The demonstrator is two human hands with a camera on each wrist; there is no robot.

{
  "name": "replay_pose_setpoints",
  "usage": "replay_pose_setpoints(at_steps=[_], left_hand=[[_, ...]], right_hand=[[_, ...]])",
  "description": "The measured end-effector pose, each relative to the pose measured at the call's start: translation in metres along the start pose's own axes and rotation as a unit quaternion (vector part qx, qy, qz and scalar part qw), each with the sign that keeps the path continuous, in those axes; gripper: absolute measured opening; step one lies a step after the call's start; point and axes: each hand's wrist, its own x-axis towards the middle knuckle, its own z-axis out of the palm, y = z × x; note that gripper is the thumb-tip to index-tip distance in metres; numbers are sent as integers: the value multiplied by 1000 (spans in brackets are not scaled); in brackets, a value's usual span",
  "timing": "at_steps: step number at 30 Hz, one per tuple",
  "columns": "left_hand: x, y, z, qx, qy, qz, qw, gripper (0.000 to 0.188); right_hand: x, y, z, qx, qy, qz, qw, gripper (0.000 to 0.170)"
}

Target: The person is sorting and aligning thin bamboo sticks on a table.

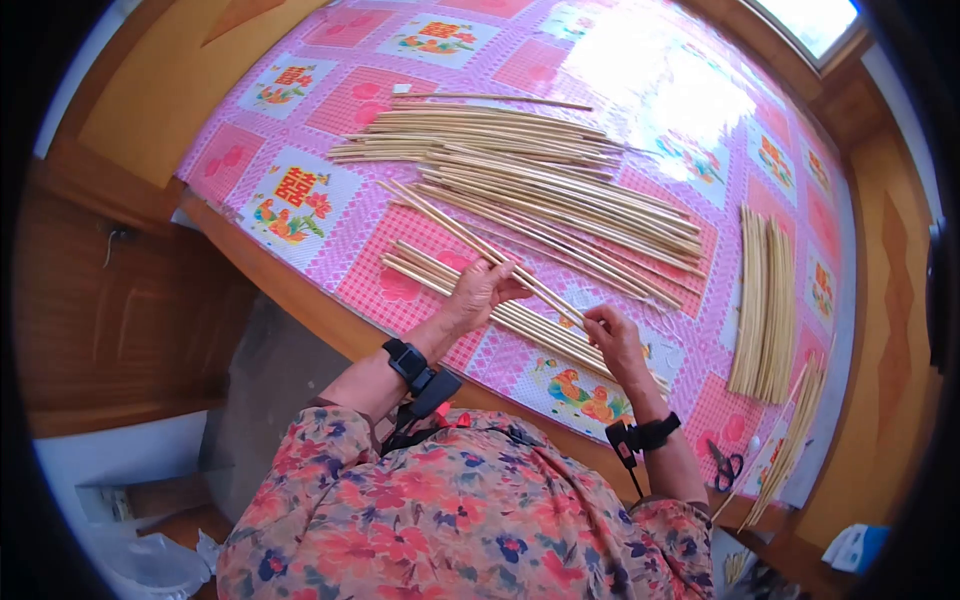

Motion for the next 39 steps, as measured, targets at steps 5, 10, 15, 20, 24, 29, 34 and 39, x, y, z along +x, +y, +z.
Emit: replay_pose_setpoints(at_steps=[5,10,15,20,24,29,34,39], left_hand=[[9,-1,-14,13,-21,37,999,16],[5,6,-13,6,-17,20,1000,15],[-2,6,0,5,-49,19,999,16],[-1,0,0,-2,-46,27,999,20],[-2,-1,0,3,-40,25,999,19],[-4,-3,4,-8,-40,24,999,16],[-4,-6,7,-19,-60,28,998,19],[-2,-2,1,-52,-35,51,997,21]], right_hand=[[8,-12,13,-216,124,-136,959,10],[9,-19,19,-244,144,-141,949,12],[19,-31,24,-267,152,-235,922,10],[33,-41,29,-316,152,-295,889,13],[41,-41,32,-348,152,-328,865,15],[42,-50,28,-389,110,-333,852,11],[47,-58,13,-406,59,-318,855,5],[48,-92,-65,-485,223,-243,810,9]])
